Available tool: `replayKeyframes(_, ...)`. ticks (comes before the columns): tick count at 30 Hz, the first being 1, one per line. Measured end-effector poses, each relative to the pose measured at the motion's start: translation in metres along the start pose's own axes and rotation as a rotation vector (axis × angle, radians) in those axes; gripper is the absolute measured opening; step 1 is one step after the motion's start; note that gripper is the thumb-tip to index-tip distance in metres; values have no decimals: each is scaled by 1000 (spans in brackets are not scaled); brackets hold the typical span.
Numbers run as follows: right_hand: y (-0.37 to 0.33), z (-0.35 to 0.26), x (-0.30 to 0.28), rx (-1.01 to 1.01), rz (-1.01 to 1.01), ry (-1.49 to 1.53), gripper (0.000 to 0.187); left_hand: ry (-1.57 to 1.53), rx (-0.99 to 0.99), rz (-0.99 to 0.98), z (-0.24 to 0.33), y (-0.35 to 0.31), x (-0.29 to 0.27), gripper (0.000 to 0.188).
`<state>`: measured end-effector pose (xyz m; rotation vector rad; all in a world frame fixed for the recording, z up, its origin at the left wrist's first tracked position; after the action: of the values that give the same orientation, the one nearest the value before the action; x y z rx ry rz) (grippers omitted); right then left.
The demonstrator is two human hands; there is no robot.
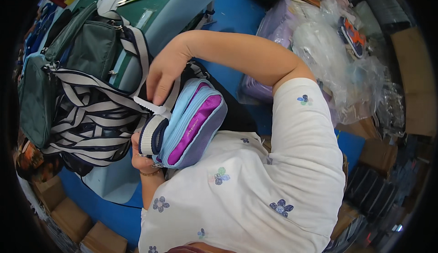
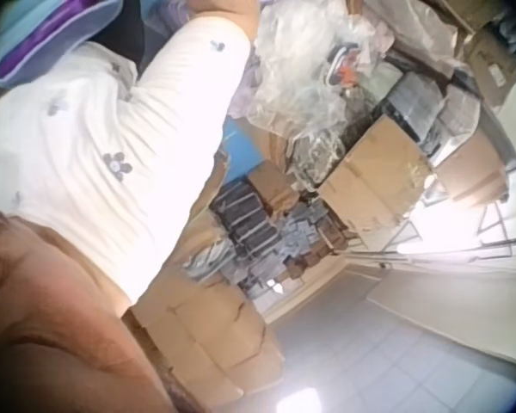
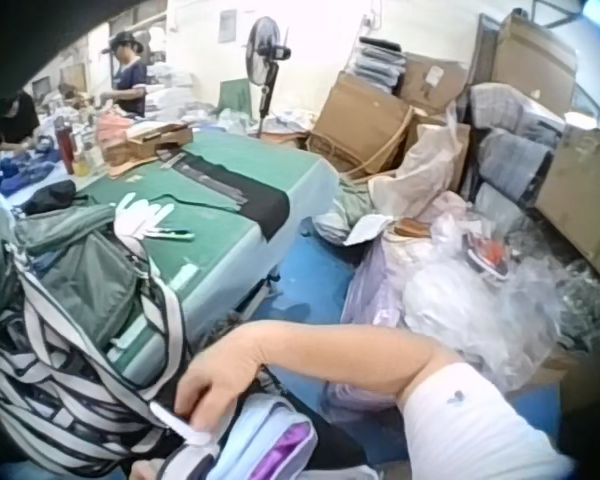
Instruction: Assembling and inspecting straps and components for small fabric pouches in a workshop.
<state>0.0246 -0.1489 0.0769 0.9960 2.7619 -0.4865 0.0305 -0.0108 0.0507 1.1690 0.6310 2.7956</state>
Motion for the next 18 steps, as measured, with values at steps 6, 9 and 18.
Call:
replayKeyframes(6, -34, -24, 51, 237, 94, -227, 82, -61, -106, 511, -27, -16, -37, 61)
replayKeyframes(9, -48, -18, 70, 401, 307, -382, 73, -24, -156, 456, -36, -1, -30, 57)
replayKeyframes(18, -306, 0, 199, 713, 1404, 97, 77, 198, -359, 60, -52, 46, 6, 55)
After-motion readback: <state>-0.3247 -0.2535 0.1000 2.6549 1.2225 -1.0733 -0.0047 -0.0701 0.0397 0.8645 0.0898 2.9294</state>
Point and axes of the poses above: each hand's wrist, its own y-axis towards the middle knuckle, its own x-axis out of the palm, z = x × y, the point moved 9 cm from there along y, towards the middle knuckle, and after that the axes turned 10 degrees about -z, right-handed, at the moved point
